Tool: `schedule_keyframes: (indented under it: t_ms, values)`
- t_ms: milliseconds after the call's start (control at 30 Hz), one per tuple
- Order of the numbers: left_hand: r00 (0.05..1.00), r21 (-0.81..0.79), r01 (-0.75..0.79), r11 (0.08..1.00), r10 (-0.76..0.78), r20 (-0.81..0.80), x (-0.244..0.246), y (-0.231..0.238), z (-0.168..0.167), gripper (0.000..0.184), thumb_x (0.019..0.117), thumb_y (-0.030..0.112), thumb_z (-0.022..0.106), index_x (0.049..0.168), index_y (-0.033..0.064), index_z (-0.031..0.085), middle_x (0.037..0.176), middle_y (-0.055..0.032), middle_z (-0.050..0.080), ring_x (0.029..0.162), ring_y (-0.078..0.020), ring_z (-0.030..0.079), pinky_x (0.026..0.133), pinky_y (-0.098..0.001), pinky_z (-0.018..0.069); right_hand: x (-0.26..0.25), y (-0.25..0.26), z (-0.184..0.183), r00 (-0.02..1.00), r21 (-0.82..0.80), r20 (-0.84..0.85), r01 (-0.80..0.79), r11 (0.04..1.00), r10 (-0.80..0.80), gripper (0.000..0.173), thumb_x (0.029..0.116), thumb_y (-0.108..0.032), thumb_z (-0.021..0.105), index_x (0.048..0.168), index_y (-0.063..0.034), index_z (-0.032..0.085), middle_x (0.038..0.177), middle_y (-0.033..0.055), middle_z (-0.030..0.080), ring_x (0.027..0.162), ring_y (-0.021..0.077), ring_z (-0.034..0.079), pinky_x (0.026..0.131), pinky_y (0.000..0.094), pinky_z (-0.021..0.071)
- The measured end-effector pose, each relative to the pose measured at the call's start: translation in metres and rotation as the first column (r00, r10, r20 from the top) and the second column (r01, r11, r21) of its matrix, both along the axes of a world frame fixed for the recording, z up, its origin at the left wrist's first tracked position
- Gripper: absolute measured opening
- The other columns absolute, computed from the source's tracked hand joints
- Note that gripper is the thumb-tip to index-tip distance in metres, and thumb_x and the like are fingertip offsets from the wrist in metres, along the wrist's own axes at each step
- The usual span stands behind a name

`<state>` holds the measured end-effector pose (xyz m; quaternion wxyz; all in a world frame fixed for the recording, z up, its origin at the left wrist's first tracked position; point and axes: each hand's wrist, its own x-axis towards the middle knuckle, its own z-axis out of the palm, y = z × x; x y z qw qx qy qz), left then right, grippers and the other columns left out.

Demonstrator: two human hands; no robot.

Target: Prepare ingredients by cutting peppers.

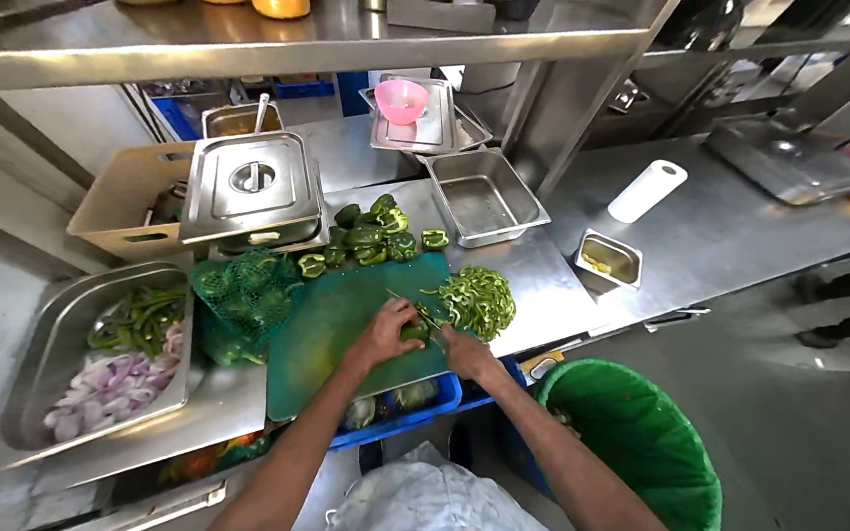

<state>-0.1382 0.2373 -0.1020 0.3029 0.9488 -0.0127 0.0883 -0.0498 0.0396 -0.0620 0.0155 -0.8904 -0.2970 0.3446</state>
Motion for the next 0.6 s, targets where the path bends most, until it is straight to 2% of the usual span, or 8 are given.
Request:
schedule_keyframes:
  t_ms: [33,133,233,333,400,500,533,600]
  values:
    - [1.000,0.012,0.008,1.000,-0.008,-0.008,-0.002,0.000,0.003,0.040,0.0771,0.043,0.088,0.104,0.0170,0.074,0.120,-0.0018,0.067,0.120,-0.0189,0.060,0.106,-0.0390,0.0511,0.001,-0.001,-0.001,1.000,0.000,-0.010,-0.001,1.000,0.001,0.044,0.1045,-0.024,0.053,0.146,-0.0177,0.042,0.112,0.0222,0.069,0.104,0.0432,0.070,0.084,0.0635,0.0560]
    - [0.995,0.014,0.065,0.998,-0.064,-0.070,-0.003,0.005,0.008,0.034,0.0803,0.032,0.086,0.106,0.0146,0.073,0.116,-0.0023,0.069,0.118,-0.0183,0.062,0.106,-0.0383,0.0512,0.001,-0.004,0.009,1.000,-0.024,-0.002,-0.026,0.999,0.026,0.045,0.1042,-0.024,0.054,0.148,-0.0201,0.042,0.113,0.0214,0.070,0.105,0.0429,0.070,0.086,0.0635,0.0557]
    - [0.990,-0.003,0.089,0.996,-0.089,-0.114,0.002,0.004,0.015,0.028,0.0809,0.026,0.085,0.102,0.0115,0.074,0.110,-0.0037,0.071,0.113,-0.0191,0.064,0.104,-0.0388,0.0521,0.003,-0.020,0.053,0.995,-0.070,0.080,-0.051,0.996,0.056,0.044,0.1019,-0.021,0.057,0.145,-0.0233,0.051,0.114,0.0199,0.071,0.105,0.0424,0.069,0.085,0.0637,0.0551]
    - [0.985,-0.030,0.086,0.996,-0.089,-0.145,0.006,0.000,0.018,0.028,0.0799,0.023,0.086,0.102,0.0106,0.073,0.109,-0.0050,0.070,0.110,-0.0199,0.066,0.101,-0.0396,0.0542,0.004,-0.029,0.090,0.990,-0.155,0.109,-0.068,0.986,0.085,0.044,0.1006,-0.023,0.060,0.144,-0.0246,0.053,0.113,0.0172,0.071,0.104,0.0397,0.070,0.084,0.0618,0.0552]
    - [0.986,-0.038,0.086,0.996,-0.090,-0.138,0.008,0.000,0.017,0.027,0.0795,0.023,0.086,0.100,0.0111,0.073,0.108,-0.0043,0.070,0.108,-0.0190,0.066,0.100,-0.0391,0.0547,0.002,-0.018,0.065,0.995,-0.119,0.087,-0.037,0.992,0.048,0.042,0.0976,-0.020,0.061,0.139,-0.0204,0.055,0.111,0.0185,0.071,0.102,0.0410,0.070,0.083,0.0633,0.0552]
    - [0.985,-0.045,0.084,0.995,-0.090,-0.148,0.009,-0.002,0.017,0.027,0.0798,0.022,0.086,0.101,0.0112,0.073,0.108,-0.0035,0.070,0.109,-0.0183,0.065,0.101,-0.0391,0.0541,0.002,0.002,0.012,1.000,-0.024,0.010,-0.015,1.000,0.015,0.048,0.1019,-0.021,0.057,0.148,-0.0199,0.044,0.113,0.0217,0.070,0.102,0.0435,0.070,0.082,0.0648,0.0563]
    - [0.984,-0.052,0.069,0.996,-0.077,-0.160,0.004,0.000,0.017,0.027,0.0806,0.023,0.086,0.102,0.0116,0.073,0.108,-0.0030,0.070,0.109,-0.0177,0.065,0.101,-0.0386,0.0542,0.001,0.005,0.012,1.000,-0.018,0.010,-0.026,1.000,0.026,0.048,0.1028,-0.022,0.055,0.149,-0.0223,0.043,0.116,0.0213,0.070,0.104,0.0433,0.070,0.083,0.0649,0.0559]
    - [0.985,-0.064,0.056,0.996,-0.066,-0.157,-0.007,0.004,0.014,0.028,0.0835,0.027,0.083,0.104,0.0114,0.073,0.112,-0.0052,0.070,0.111,-0.0197,0.065,0.101,-0.0412,0.0540,-0.001,-0.007,0.031,0.999,0.025,0.001,-0.035,0.999,0.035,0.055,0.1012,-0.020,0.057,0.155,-0.0243,0.046,0.133,0.0215,0.066,0.117,0.0446,0.065,0.094,0.0682,0.0513]
